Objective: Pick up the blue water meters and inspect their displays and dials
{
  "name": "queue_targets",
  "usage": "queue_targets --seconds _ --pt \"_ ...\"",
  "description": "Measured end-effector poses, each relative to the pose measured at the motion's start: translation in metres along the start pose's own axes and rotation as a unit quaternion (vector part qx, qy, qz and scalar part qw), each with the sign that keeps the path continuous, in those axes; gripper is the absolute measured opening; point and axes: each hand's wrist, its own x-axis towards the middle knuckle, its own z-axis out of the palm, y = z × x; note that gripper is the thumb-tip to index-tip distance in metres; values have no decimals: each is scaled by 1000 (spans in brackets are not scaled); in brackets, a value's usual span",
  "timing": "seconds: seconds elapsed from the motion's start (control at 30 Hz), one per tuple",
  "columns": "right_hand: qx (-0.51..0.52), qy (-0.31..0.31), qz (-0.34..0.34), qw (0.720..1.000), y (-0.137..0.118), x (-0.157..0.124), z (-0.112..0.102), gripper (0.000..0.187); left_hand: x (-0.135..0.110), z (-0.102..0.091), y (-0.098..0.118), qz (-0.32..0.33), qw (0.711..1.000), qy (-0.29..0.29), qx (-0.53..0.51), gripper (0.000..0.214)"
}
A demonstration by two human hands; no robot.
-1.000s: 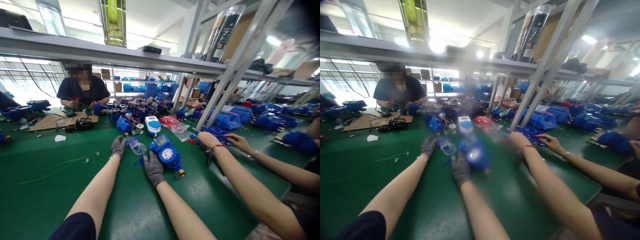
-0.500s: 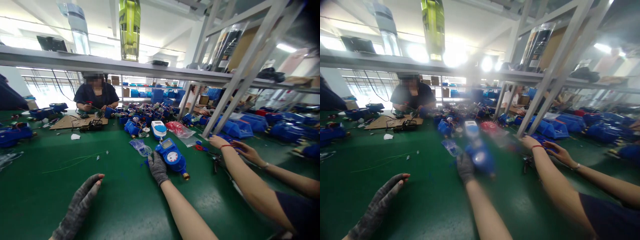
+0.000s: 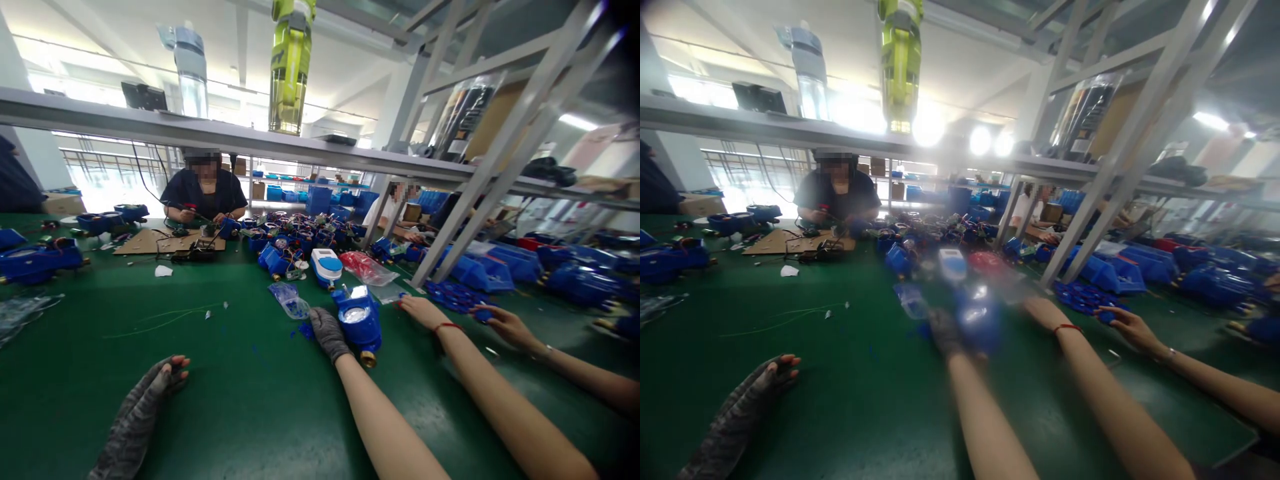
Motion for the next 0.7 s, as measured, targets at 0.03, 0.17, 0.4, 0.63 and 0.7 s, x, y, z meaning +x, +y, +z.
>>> queue_targets --seconds 0.03,0.17,0.4,0.63,0.7 --pt "5 -8 1 1000 -2 -5 -1 39 0 1 1 1 1000 1 2 53" --pt "45 -17 8 999 -6 -21 -6 36 -6 9 7 -7 1000 8 16 59" --pt "60 48 -5 997 -21 -27 -8 37 -8 10 10 -13 1000 2 15 62" --pt "-21 89 45 995 -11 -11 -113 31 10 6 0 -11 999 9 47 59" --pt "-26 116 55 991 14 -10 -163 35 16 9 1 -17 998 29 57 60"
